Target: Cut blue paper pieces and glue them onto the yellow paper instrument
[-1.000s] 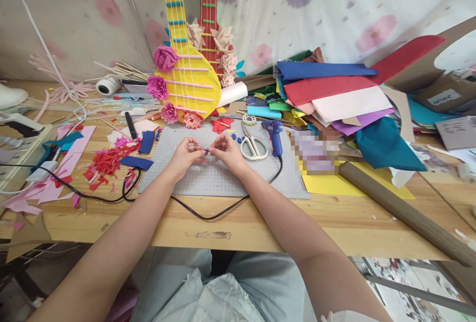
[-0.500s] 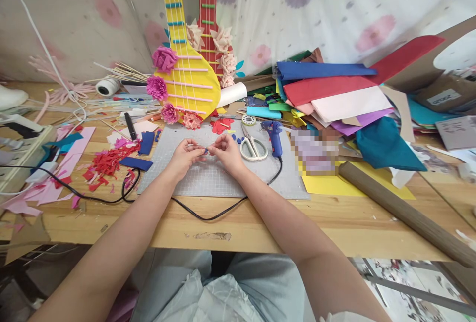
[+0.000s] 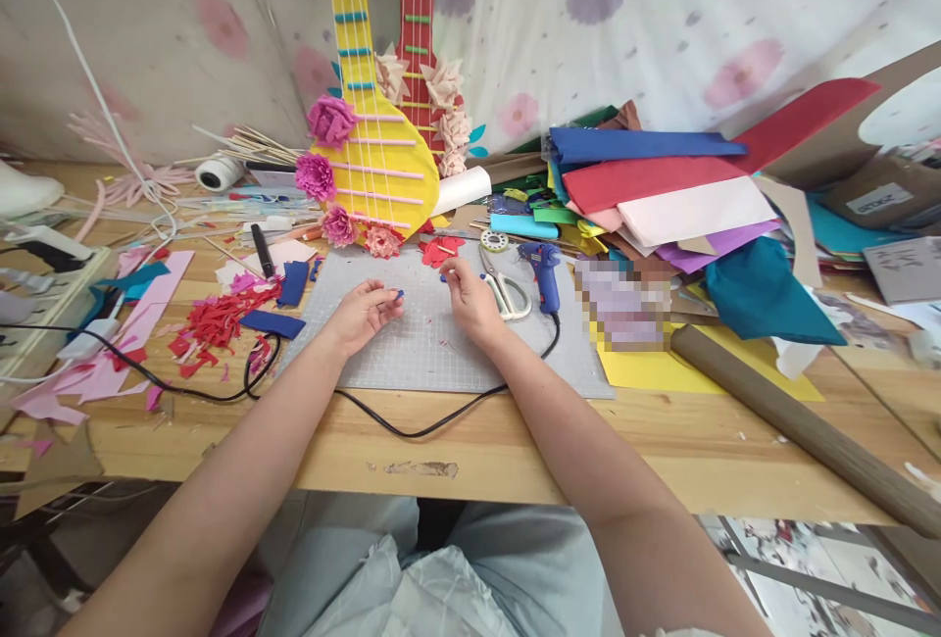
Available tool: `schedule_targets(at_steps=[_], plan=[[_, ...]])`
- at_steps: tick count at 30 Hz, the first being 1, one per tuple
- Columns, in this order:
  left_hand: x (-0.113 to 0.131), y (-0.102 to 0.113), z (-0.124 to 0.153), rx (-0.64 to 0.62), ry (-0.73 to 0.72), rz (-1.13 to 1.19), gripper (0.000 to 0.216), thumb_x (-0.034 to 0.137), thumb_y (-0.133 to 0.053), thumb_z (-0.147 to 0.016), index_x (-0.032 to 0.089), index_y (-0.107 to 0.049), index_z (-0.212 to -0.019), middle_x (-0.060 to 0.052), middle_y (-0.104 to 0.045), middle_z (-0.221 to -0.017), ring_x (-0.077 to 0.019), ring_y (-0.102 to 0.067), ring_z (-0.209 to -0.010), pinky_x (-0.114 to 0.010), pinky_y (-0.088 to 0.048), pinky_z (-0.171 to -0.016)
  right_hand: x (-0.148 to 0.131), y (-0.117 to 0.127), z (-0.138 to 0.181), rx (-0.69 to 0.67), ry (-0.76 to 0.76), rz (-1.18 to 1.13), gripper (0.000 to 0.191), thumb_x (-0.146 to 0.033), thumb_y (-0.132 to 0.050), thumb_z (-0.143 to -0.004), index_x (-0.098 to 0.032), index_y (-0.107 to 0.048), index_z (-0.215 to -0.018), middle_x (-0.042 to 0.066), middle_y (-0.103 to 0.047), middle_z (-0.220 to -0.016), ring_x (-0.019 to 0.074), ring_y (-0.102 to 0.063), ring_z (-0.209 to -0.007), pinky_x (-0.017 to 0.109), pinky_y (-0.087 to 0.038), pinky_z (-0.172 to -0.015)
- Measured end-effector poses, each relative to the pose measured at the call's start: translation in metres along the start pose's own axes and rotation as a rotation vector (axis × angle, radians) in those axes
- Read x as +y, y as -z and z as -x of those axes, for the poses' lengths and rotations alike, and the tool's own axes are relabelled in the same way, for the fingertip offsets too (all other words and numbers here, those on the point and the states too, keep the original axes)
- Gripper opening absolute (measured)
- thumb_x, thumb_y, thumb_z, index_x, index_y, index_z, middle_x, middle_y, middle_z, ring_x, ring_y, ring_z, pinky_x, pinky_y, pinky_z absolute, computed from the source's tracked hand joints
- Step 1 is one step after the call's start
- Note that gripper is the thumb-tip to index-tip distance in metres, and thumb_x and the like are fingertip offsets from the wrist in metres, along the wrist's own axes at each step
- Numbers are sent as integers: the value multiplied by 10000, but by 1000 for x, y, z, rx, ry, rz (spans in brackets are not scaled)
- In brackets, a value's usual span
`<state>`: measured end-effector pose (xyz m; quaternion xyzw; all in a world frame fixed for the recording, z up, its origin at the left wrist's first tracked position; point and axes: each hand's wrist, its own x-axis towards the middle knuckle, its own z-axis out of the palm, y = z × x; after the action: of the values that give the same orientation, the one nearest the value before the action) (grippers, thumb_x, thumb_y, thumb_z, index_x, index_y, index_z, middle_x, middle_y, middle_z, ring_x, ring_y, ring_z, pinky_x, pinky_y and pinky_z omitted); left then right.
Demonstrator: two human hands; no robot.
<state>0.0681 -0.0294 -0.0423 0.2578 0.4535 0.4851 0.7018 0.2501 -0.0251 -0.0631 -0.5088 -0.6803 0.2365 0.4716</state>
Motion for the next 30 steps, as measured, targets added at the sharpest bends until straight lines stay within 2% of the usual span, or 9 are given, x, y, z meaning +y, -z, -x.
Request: schedule_targets(at_steps=[4, 9, 12, 19, 30], plan=[[-1, 1, -1, -18, 5, 22, 250, 0, -575, -661, 165, -418, -766, 14, -618, -629, -85, -612, -569, -207, -508, -578, 1, 2, 2, -43, 90, 26, 107, -301, -530, -833, -237, -529, -919, -29, -490, -643, 128, -446, -566, 278, -371, -586], [-2, 0, 0, -57, 30, 30, 222, -4, -568, -674, 157, -436, -749, 8, -613, -614, -91, -611, -565, -199, -498, -551, -10, -8, 9, -153, 352, 70, 69, -246, -510, -859, -211, -567, -880, 35, -573, -837, 134, -532, -715, 279, -440, -670], [-3, -1, 1, -75, 41, 22, 214, -5, -565, -681, 156, -440, -747, 15, -599, -594, -95, -610, -562, -199, -496, -539, -13, -14, 10, -161, 419, 101, 85, -203, -490, -869, -207, -572, -891, 50, -589, -889, 138, -551, -752, 273, -455, -674], [-4, -2, 1, -102, 63, 12, 215, -10, -557, -678, 158, -441, -745, 10, -594, -580, -97, -608, -554, -200, -499, -538, -9, -17, 7, -129, 458, 154, 95, -163, -493, -862, -200, -580, -850, 50, -605, -843, 152, -568, -784, 281, -458, -692], [-5, -1, 1, -124, 30, -25, 270, 32, -610, -643, 174, -419, -770, 29, -583, -614, -95, -599, -562, -203, -501, -506, -14, -16, 9, -135, 381, 52, 82, -182, -512, -854, -202, -588, -832, 41, -599, -828, 145, -563, -756, 289, -474, -684]])
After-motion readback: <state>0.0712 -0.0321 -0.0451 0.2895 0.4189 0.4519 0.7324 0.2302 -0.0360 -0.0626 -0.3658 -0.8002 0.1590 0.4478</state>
